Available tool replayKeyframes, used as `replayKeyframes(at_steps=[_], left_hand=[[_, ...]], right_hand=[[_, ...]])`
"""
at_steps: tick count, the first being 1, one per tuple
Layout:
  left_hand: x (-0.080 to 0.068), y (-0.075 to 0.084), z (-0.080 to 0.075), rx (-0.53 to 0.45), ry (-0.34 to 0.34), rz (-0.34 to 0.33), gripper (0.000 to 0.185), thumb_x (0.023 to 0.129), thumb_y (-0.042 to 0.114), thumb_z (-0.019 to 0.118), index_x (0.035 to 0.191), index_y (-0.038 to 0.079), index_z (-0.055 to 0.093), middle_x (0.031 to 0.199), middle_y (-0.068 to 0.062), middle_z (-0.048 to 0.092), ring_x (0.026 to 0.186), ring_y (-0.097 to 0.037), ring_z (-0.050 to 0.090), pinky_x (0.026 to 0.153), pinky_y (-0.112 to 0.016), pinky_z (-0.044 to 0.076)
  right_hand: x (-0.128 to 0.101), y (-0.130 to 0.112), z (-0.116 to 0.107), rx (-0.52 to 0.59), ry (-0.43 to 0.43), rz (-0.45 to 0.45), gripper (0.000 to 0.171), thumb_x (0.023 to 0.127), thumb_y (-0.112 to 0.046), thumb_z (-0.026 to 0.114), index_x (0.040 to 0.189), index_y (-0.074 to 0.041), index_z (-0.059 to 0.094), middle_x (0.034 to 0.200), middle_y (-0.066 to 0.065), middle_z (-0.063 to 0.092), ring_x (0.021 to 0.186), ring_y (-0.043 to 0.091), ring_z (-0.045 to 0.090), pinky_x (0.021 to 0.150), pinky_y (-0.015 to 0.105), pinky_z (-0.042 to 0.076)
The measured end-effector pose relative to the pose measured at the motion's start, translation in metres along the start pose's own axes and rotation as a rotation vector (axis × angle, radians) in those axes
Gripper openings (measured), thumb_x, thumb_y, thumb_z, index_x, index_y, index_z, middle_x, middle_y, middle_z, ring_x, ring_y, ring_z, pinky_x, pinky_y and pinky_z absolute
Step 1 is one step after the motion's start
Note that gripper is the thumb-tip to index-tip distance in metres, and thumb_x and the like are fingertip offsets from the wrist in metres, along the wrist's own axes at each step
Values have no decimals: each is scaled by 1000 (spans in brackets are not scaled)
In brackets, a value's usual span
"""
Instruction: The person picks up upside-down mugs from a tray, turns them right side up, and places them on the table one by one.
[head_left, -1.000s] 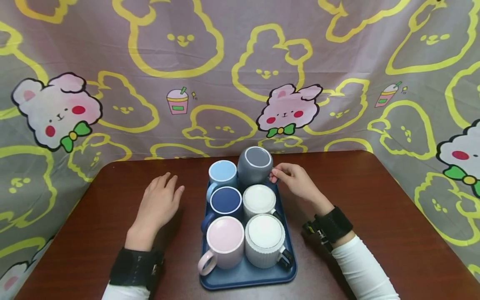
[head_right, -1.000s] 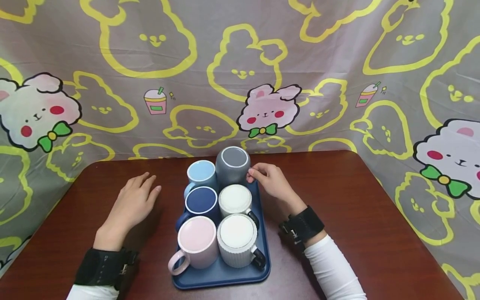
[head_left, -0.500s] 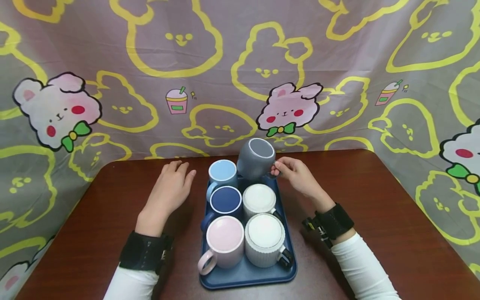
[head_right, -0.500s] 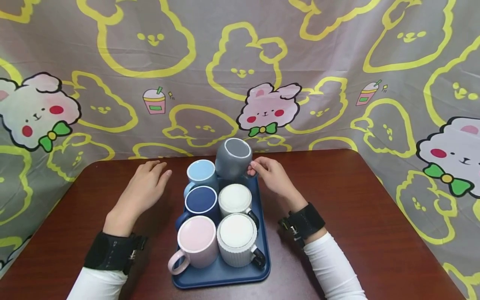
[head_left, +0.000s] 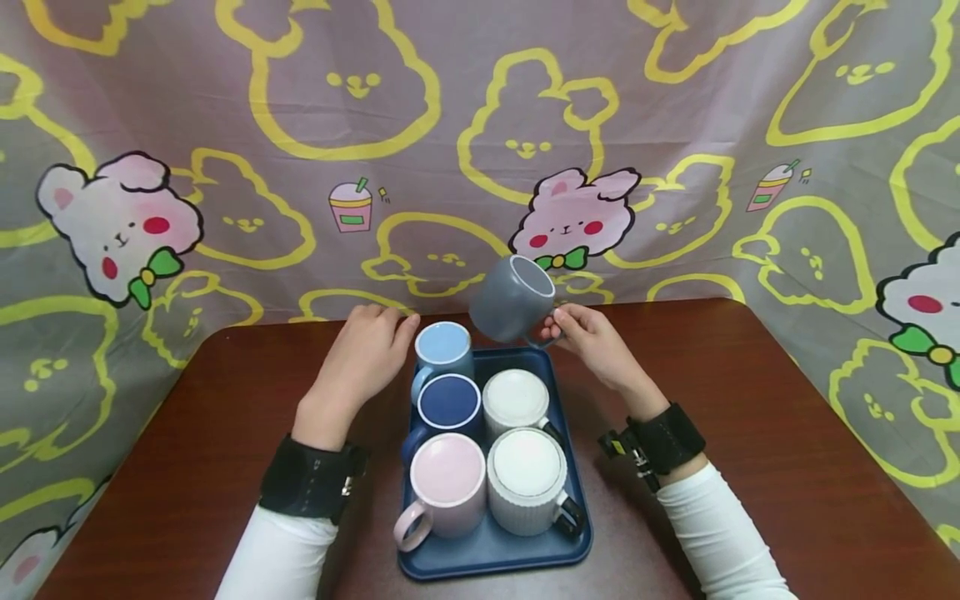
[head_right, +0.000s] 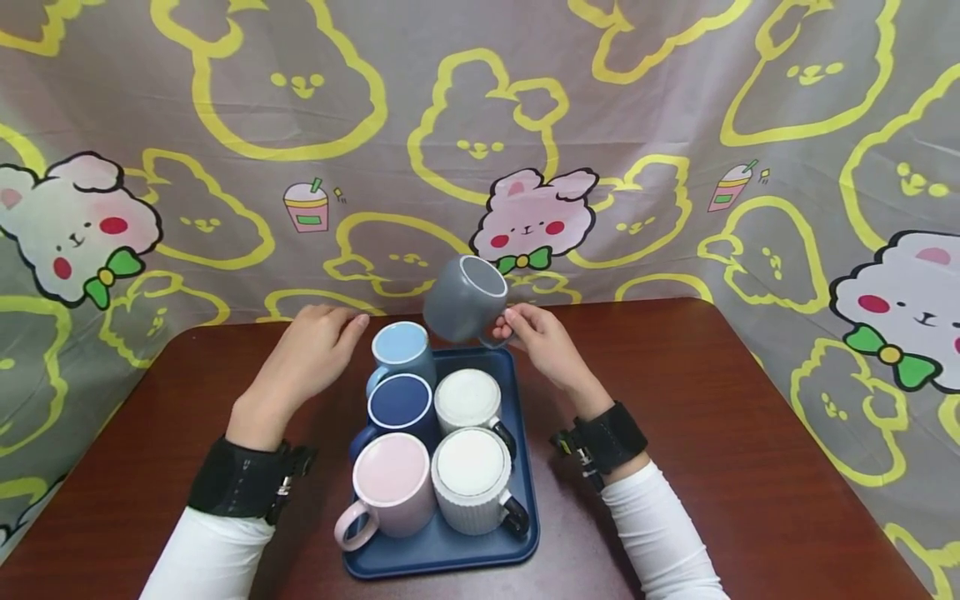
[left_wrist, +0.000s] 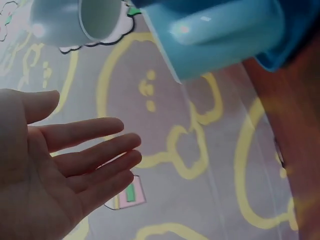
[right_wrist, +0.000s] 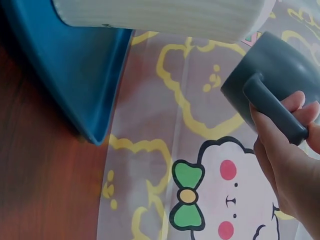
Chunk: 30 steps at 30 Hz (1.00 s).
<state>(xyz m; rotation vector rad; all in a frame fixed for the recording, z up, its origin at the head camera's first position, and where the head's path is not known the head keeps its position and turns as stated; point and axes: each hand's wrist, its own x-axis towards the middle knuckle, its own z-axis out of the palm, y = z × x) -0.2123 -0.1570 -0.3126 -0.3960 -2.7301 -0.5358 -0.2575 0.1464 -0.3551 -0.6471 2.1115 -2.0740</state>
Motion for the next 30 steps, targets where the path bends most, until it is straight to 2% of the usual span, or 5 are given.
replayKeyframes(at_steps=[3, 8, 16, 24, 30], left_hand=[[6, 8, -2, -12, 7, 18, 35, 99, 29, 47, 106, 0, 65, 98, -18, 65, 106, -37, 55, 94, -50, 44], [13, 22, -7, -28, -24, 5, 36, 99, 32, 46, 106, 3, 66, 87, -15, 64, 97, -34, 59, 82, -47, 47], [21, 42, -12, -10, -39, -4, 39, 100, 38, 42, 98, 7, 66, 65, -7, 51, 76, -27, 57, 65, -38, 44], [26, 62, -14, -22, -25, -16, 36, 100, 41, 42, 103, 13, 65, 63, -6, 51, 70, -27, 58, 56, -37, 42], [28, 75, -12, -80, -61, -47, 38, 99, 40, 43, 82, 14, 63, 62, -5, 49, 63, -24, 55, 54, -35, 40]], right_hand=[[1, -1, 1, 39, 13, -13, 23, 101, -18, 44, 96, 4, 51, 85, 3, 54, 88, 11, 61, 90, 24, 51], [4, -4, 2, 106, 29, -20, 22, 101, -17, 44, 96, 2, 52, 86, 4, 53, 87, 12, 61, 89, 24, 51], [4, -12, 5, 189, 40, -23, 21, 102, -15, 41, 89, -1, 50, 90, 4, 50, 87, 12, 60, 88, 24, 51], [4, -17, 6, 257, 29, -73, 21, 103, -14, 37, 92, -1, 50, 86, 3, 48, 87, 13, 58, 87, 25, 52], [4, -19, 6, 277, 11, -94, 22, 103, -15, 36, 91, -2, 50, 86, 2, 47, 86, 14, 58, 89, 26, 51]])
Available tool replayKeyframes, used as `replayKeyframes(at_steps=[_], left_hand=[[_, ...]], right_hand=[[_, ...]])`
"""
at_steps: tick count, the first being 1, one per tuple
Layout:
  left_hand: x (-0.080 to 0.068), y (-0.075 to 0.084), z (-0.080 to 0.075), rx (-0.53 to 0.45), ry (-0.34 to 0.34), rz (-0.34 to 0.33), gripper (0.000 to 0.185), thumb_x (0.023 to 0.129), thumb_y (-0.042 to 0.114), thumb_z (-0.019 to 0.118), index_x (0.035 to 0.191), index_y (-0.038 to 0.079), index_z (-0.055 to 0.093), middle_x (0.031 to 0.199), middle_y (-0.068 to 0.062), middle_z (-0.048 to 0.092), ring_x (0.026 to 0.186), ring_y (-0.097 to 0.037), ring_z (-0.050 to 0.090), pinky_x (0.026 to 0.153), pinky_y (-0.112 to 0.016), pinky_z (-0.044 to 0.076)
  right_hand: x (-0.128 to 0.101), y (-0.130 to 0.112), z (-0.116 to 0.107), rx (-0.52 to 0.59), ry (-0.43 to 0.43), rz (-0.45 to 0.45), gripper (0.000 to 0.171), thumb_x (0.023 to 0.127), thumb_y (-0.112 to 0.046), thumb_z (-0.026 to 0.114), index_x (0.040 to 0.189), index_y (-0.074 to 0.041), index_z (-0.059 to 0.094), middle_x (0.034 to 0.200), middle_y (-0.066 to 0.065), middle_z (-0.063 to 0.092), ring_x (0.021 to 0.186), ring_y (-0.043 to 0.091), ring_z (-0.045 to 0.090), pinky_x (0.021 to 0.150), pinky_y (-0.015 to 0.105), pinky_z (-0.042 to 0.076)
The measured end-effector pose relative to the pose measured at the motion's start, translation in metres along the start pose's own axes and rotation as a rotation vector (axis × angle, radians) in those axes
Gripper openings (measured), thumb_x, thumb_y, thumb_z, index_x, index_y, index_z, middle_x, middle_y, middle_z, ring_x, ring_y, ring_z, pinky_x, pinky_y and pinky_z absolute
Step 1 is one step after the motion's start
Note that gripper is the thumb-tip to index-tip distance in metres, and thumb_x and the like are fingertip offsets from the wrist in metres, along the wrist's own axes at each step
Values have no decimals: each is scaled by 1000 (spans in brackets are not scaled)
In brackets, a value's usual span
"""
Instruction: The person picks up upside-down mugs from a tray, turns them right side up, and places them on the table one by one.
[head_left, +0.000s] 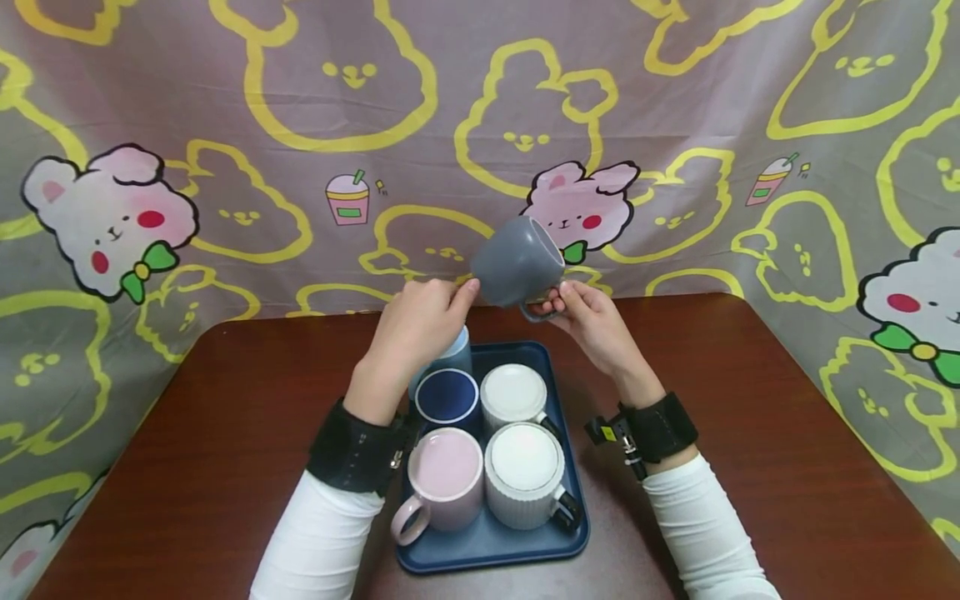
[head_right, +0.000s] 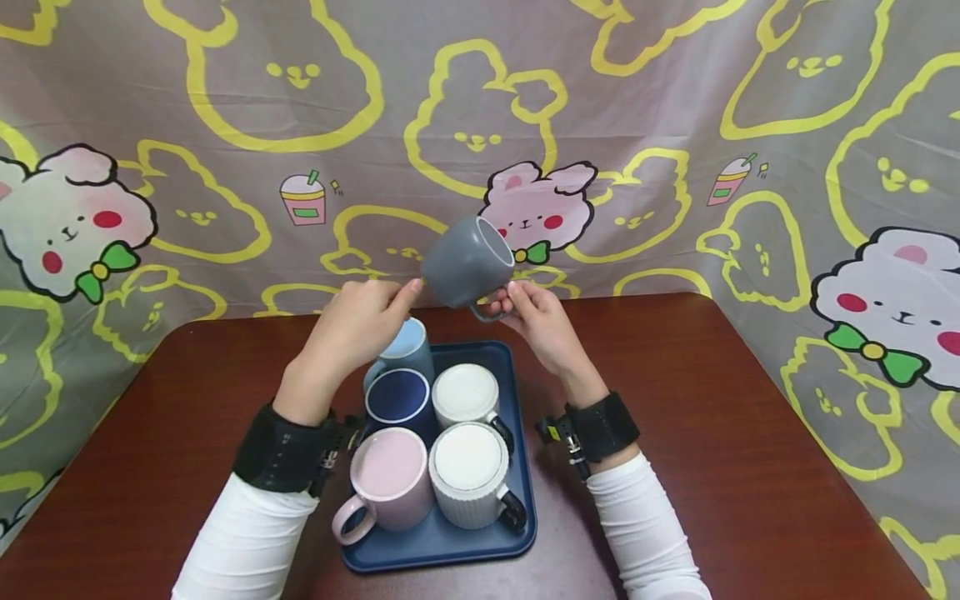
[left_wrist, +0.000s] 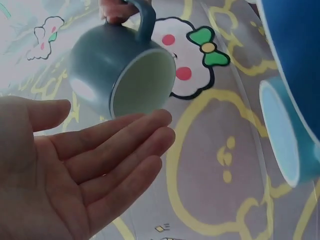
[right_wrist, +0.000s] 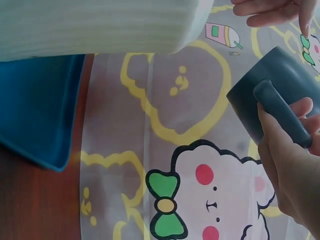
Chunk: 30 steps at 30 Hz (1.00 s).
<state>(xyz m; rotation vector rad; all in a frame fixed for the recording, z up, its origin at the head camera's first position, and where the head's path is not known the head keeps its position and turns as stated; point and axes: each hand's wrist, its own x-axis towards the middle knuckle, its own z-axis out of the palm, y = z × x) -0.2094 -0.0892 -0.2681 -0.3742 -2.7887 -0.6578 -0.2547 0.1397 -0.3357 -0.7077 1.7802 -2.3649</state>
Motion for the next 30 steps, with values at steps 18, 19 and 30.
replayKeyframes(at_steps=[18, 19, 30], left_hand=[[9, 34, 15, -84, -61, -60, 52, 100, 44, 39, 64, 13, 58, 57, -4, 46, 54, -21, 52, 47, -32, 38], [10, 35, 16, -85, -60, -55, 52, 100, 44, 39, 62, 13, 57, 57, -4, 45, 54, -21, 52, 47, -32, 38], [13, 50, 24, -123, -42, -43, 51, 101, 44, 35, 66, 14, 58, 60, -4, 48, 58, -22, 54, 49, -33, 40]], right_hand=[[4, -8, 10, 172, 10, -43, 26, 104, -19, 32, 93, -2, 49, 82, 2, 48, 85, 13, 55, 89, 25, 49], [4, -9, 11, 188, 15, -40, 25, 104, -19, 32, 94, -2, 48, 82, 1, 48, 85, 13, 55, 89, 24, 49], [2, -17, 19, 347, 51, -12, 25, 103, -18, 33, 93, -3, 51, 78, -1, 51, 84, 12, 56, 84, 22, 50]])
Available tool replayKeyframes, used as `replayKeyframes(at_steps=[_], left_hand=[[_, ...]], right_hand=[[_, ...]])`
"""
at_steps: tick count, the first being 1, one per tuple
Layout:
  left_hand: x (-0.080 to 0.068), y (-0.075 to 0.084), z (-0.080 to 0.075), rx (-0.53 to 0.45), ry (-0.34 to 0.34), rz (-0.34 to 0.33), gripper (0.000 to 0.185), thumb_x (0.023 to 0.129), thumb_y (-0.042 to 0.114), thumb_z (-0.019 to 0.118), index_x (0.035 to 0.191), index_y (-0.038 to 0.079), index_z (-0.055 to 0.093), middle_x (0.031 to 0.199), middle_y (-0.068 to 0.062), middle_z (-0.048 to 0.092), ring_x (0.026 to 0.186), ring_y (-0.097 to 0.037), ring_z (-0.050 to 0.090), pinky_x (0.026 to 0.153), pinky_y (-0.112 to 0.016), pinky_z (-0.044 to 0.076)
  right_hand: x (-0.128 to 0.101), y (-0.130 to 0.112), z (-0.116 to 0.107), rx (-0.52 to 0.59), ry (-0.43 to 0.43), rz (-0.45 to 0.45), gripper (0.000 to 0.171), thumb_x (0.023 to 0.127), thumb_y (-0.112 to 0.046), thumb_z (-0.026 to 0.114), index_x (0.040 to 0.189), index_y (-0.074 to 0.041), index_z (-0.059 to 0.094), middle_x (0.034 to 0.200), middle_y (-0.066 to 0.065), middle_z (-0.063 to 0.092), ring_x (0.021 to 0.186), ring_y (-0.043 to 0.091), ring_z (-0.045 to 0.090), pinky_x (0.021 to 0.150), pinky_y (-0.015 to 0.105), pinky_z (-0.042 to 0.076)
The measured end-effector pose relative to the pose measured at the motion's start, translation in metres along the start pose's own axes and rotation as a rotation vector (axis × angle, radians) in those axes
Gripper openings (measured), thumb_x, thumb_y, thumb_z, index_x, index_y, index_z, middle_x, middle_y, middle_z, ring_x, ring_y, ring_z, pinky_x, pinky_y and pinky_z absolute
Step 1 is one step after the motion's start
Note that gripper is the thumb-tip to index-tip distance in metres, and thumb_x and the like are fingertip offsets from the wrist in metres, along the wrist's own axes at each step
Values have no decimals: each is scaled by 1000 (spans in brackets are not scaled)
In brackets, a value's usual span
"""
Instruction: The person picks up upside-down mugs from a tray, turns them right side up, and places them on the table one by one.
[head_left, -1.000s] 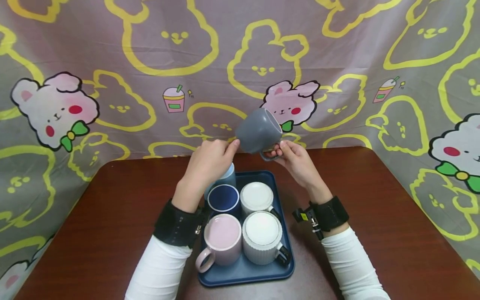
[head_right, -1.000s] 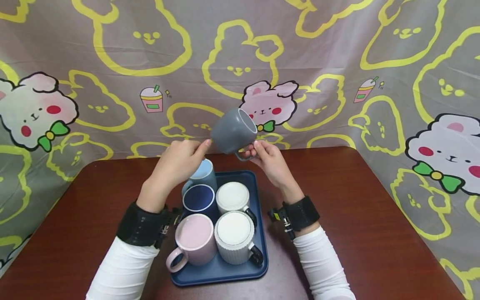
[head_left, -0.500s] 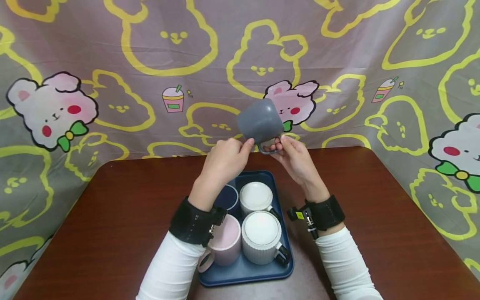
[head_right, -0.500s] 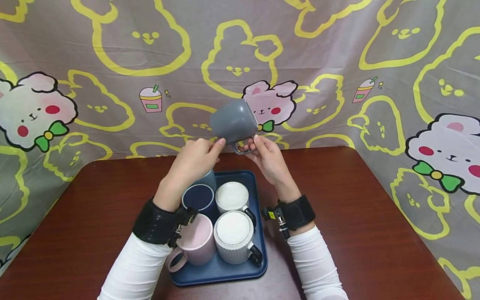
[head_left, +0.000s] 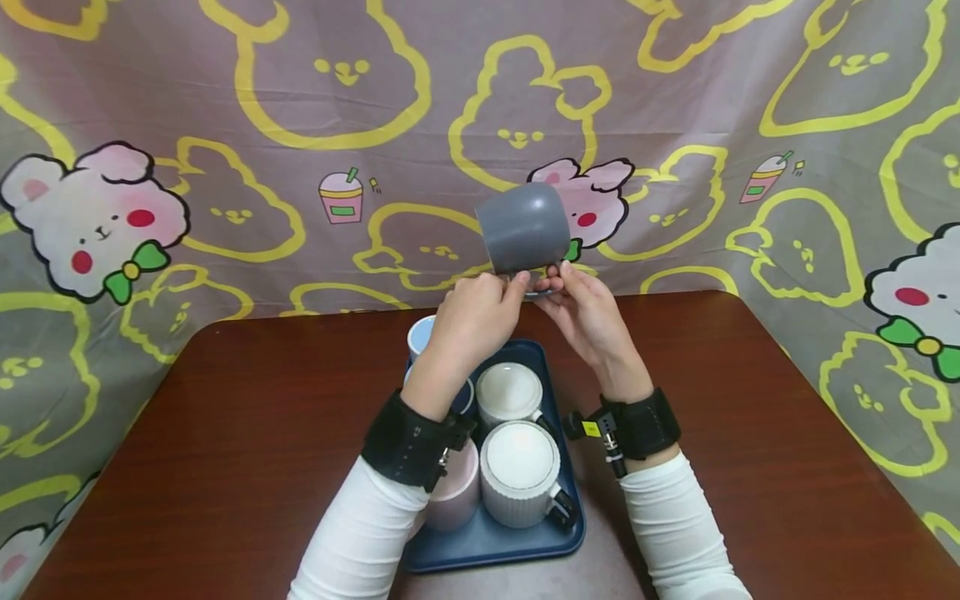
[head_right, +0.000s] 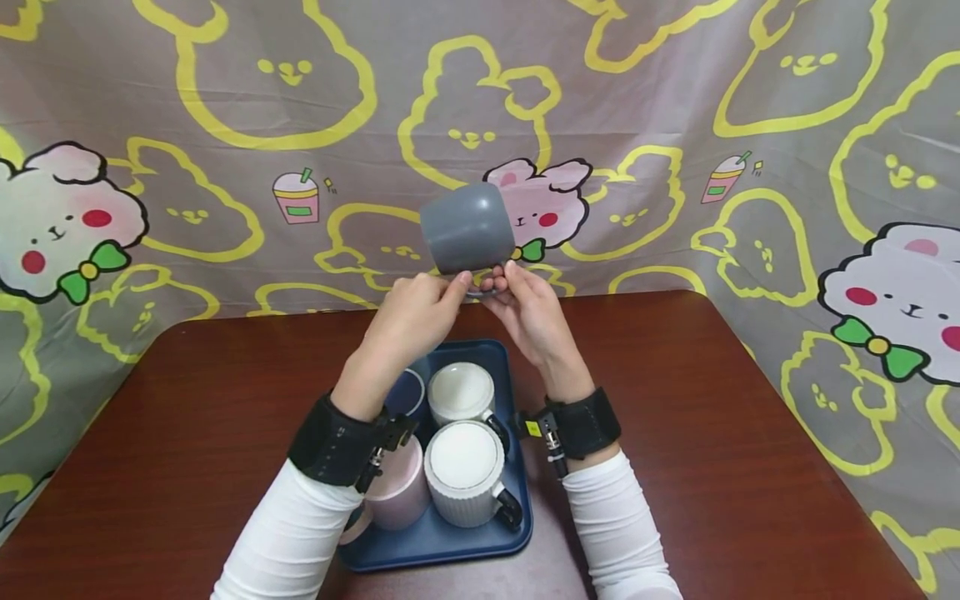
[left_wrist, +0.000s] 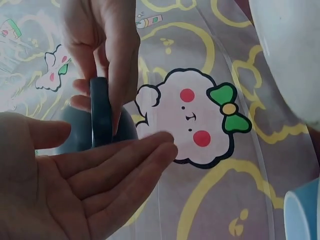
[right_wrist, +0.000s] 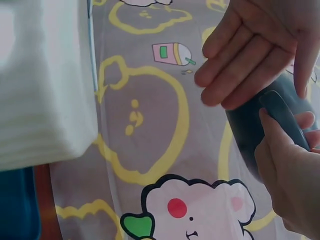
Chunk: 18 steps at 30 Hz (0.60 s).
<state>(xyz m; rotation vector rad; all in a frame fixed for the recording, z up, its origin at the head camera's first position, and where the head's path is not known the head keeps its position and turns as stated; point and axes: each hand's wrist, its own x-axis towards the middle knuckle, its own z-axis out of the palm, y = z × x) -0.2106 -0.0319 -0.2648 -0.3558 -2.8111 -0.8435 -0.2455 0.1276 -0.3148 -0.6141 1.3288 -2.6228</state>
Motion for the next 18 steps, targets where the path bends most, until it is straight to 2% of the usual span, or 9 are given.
replayKeyframes(at_steps=[9, 14, 18], left_hand=[[2, 4, 6, -29, 128, -43, 55, 101, 41, 37, 59, 10, 55, 57, -6, 48, 59, -27, 55, 52, -36, 39], [1, 5, 6, -62, 219, -46, 51, 99, 38, 45, 60, 9, 57, 61, -8, 54, 69, -31, 60, 57, -41, 43], [1, 4, 7, -126, 267, -40, 45, 96, 36, 52, 59, 9, 55, 57, -6, 50, 62, -28, 56, 54, -37, 39]], right_hand=[[-3, -1, 6, 78, -7, 39, 24, 103, -18, 34, 96, -2, 50, 80, 0, 51, 83, 11, 55, 86, 23, 49], [-5, -1, 12, 108, 12, 48, 24, 103, -17, 34, 96, -2, 51, 80, 0, 55, 86, 11, 58, 88, 24, 50], [-7, -3, 15, 124, 12, 58, 25, 103, -17, 33, 96, -3, 51, 80, 1, 55, 92, 13, 59, 91, 26, 49]])
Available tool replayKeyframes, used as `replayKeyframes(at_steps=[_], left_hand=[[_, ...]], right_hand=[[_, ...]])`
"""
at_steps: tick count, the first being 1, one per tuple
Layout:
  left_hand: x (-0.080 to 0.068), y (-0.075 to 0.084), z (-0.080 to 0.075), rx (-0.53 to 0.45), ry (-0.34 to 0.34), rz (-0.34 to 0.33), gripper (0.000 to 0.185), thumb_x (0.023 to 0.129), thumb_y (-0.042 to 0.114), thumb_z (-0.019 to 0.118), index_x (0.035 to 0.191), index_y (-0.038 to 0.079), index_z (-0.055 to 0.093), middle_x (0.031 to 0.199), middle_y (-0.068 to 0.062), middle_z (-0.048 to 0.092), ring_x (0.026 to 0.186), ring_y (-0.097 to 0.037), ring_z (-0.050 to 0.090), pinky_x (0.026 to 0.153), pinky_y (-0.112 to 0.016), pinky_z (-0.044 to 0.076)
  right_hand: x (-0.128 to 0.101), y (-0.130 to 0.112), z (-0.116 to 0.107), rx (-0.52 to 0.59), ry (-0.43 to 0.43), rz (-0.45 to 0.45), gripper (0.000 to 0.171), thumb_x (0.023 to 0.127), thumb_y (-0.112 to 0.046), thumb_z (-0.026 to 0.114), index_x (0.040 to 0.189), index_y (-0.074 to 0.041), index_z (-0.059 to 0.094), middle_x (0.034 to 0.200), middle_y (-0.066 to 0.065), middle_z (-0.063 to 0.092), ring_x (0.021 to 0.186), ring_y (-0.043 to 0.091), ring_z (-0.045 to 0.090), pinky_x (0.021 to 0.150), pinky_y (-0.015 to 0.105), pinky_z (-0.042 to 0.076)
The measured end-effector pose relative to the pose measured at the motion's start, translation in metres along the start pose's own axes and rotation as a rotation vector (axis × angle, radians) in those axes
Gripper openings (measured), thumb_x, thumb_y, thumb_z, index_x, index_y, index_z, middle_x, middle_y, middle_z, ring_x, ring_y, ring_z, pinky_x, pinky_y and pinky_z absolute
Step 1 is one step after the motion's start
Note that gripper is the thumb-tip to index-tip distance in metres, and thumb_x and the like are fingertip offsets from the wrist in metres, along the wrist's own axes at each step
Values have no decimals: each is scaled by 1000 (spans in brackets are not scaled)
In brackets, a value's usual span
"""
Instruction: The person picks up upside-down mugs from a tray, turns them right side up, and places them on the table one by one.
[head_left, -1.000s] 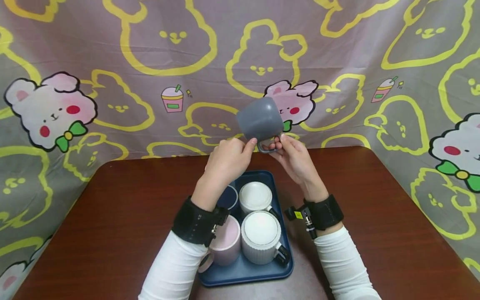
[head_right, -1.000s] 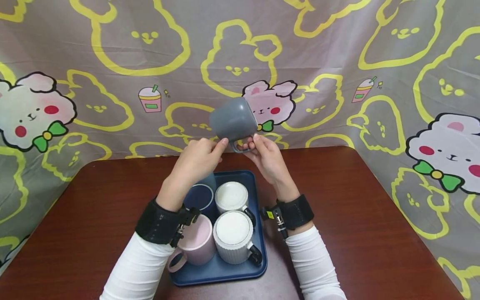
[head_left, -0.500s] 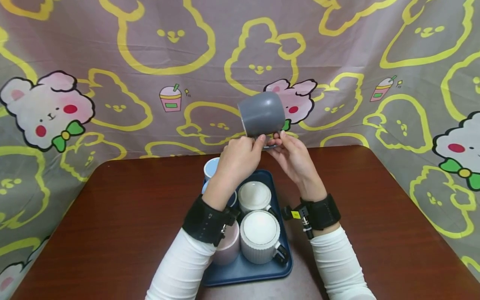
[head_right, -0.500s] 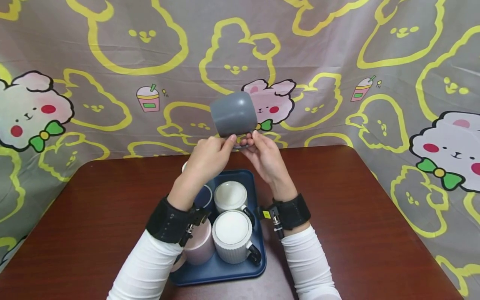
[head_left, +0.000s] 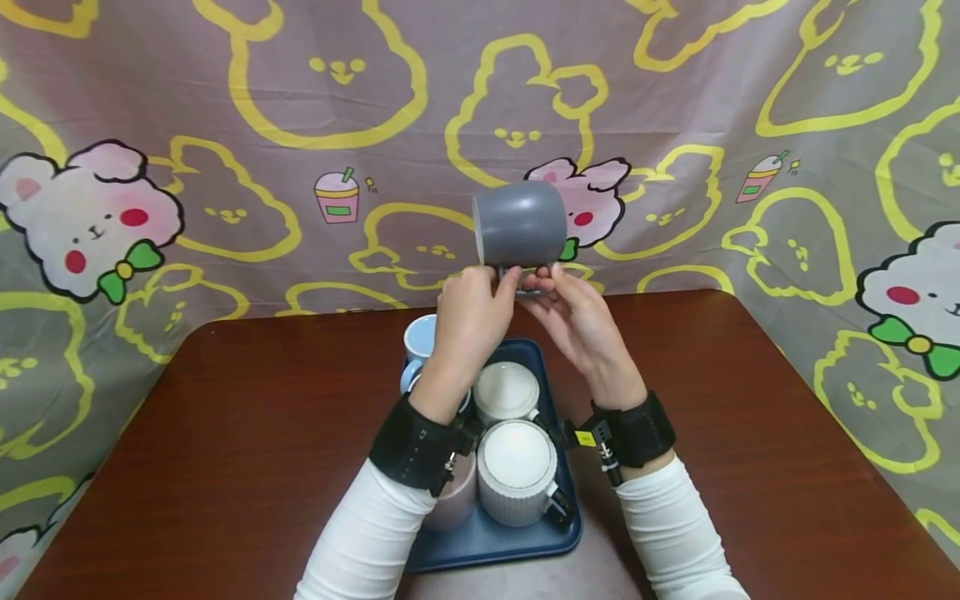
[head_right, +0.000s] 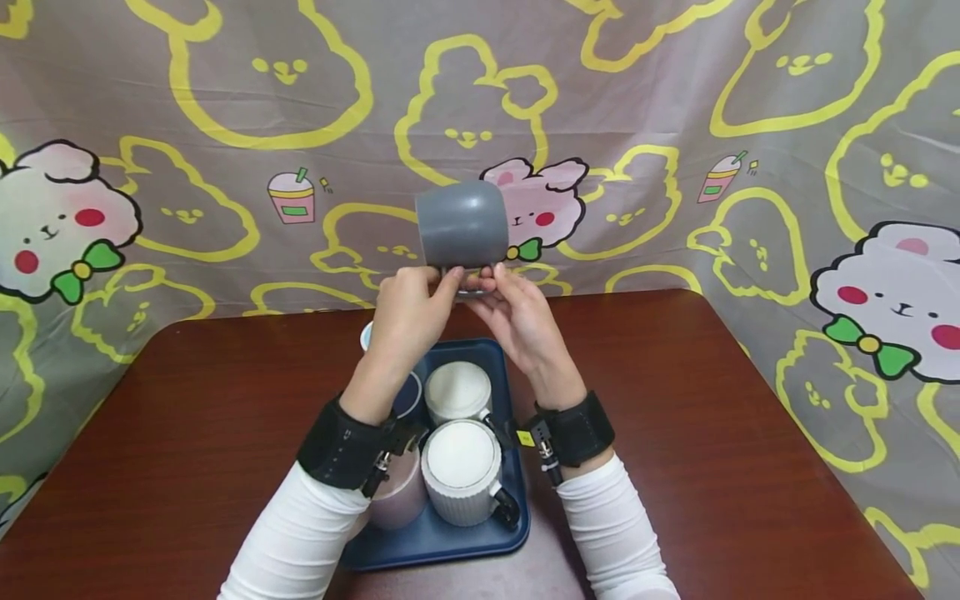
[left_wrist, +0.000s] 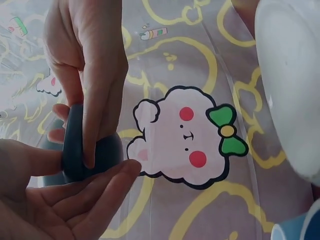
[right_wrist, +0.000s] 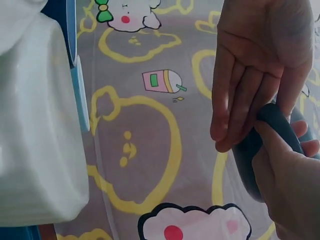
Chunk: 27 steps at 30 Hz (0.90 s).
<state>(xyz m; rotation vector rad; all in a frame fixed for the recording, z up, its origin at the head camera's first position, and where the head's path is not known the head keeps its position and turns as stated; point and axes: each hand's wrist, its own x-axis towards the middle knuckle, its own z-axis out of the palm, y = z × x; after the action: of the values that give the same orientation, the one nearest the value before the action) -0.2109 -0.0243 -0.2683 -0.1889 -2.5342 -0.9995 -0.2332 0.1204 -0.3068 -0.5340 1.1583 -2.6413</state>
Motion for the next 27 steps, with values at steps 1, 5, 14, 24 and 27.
replayKeyframes(at_steps=[1, 5, 14, 24, 27], left_hand=[[0, -1, 0, -20, 6, -2, 45, 96, 35, 53, 59, 10, 53, 55, -5, 48, 59, -27, 54, 53, -36, 38], [0, -2, 2, -84, 26, -15, 42, 95, 31, 55, 59, 9, 52, 53, -2, 43, 53, -24, 48, 49, -31, 33], [-2, -5, 4, -189, 48, -55, 34, 96, 28, 55, 71, 5, 62, 58, -6, 53, 54, -22, 51, 48, -28, 34], [-2, -4, 7, -463, 62, -95, 25, 95, 23, 57, 94, 1, 69, 85, -11, 72, 73, -19, 68, 58, -27, 49], [-1, -3, 9, -586, 64, -114, 25, 96, 19, 56, 98, -2, 68, 90, -14, 71, 79, -20, 70, 67, -32, 55]], right_hand=[[0, 0, 0, 2, -3, 1, 25, 104, -17, 33, 96, -3, 51, 80, 1, 55, 93, 13, 60, 92, 26, 49], [-1, 0, 2, 1, -20, -1, 25, 103, -18, 34, 96, -3, 52, 81, 2, 54, 94, 14, 59, 95, 27, 48], [-2, 2, 1, -85, -25, 34, 31, 103, -20, 36, 89, -10, 62, 76, -3, 62, 86, 11, 60, 93, 32, 47], [-4, 0, 4, -87, 3, 64, 31, 103, -21, 35, 90, -11, 61, 76, -6, 62, 81, 10, 52, 81, 30, 36], [-4, -1, 5, -73, 4, 62, 30, 103, -21, 36, 90, -11, 61, 76, -6, 62, 80, 10, 52, 80, 28, 35]])
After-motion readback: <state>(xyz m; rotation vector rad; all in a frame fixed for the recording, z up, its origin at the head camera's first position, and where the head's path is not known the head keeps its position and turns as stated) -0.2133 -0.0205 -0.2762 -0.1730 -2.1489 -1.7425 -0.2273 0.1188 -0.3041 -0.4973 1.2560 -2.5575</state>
